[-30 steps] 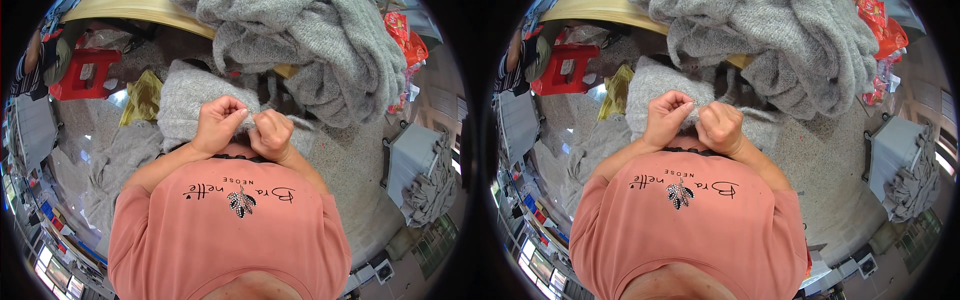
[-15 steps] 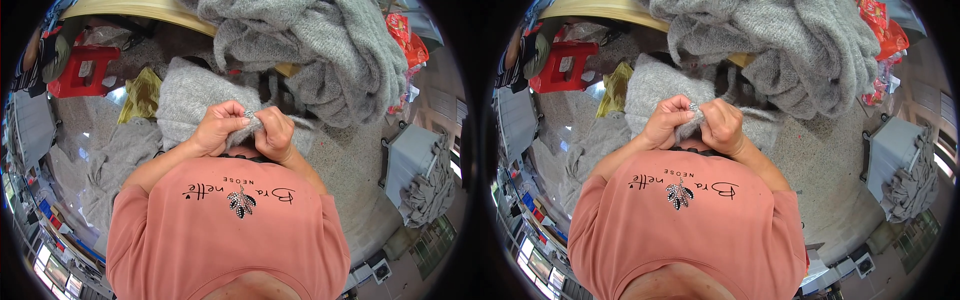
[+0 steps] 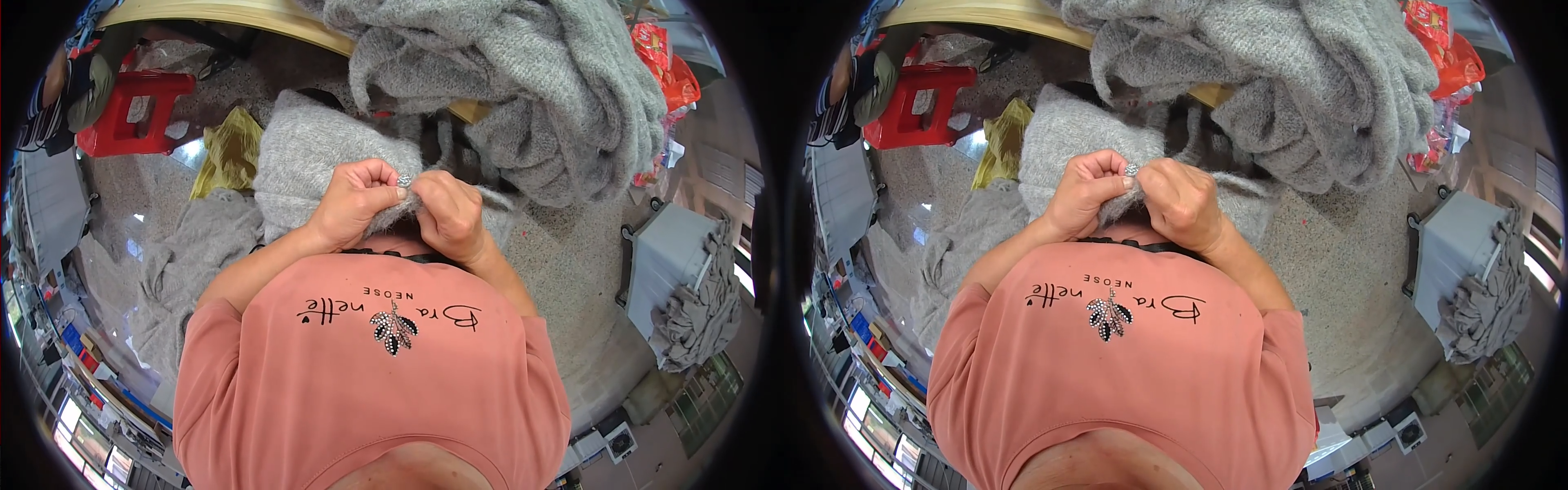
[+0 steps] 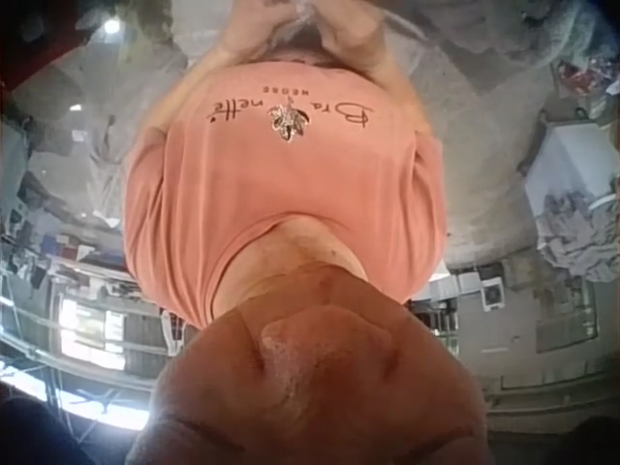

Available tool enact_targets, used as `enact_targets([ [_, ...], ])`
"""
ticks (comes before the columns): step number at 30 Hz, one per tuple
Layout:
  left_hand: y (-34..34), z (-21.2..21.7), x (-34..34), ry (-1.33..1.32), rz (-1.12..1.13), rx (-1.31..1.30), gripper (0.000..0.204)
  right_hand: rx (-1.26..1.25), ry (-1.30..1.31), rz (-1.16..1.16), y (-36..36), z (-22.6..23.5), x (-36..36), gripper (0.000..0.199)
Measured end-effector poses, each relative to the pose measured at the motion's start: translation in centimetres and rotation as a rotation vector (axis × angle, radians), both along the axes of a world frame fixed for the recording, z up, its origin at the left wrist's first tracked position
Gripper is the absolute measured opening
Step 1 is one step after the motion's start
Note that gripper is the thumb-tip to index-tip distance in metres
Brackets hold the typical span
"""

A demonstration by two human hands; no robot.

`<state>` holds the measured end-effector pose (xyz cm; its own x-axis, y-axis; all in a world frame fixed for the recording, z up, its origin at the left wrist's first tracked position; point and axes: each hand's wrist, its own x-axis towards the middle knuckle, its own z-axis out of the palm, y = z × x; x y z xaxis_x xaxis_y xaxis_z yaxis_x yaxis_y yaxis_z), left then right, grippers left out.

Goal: Inspecting gray knitted sweaters and manually removing loose threads.

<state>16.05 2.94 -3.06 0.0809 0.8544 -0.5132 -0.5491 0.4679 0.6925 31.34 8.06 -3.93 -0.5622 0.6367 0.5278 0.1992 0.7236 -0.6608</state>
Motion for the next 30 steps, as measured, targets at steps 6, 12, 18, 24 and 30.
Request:
enact_targets([
  [6, 0.1, -0.3, -1.1, 0.012, -0.076, -0.037, 0.011, -0.139, -0.062, 0.134, 0.1, -0.1, 0.5, 0.032],
  [12, 0.8, 0.1, -1.4, 0.096, -0.223, -0.029, 0.015, -0.104, 0.064, 0.105, -0.4, -0.4, -0.3, 0.025],
  [18, 0.6, 0.9, -0.9, 0.17, -0.179, 0.046, 0.01, -0.204, -0.079, 0.183, 0.0, 0.3, 0.5, 0.032],
  [24, 0.2, 0.7, -1.0, 0.279, -0.173, 0.068, 0.001, -0.3, -0.063, 0.242, 0.3, 0.6, 0.7, 0.03],
  [30, 0.3, 0.7, -1.0, 0.386, -0.234, 0.253, 0.012, -0.416, -0.013, 0.175, -0.1, 0.6, 1.0, 0.024],
])
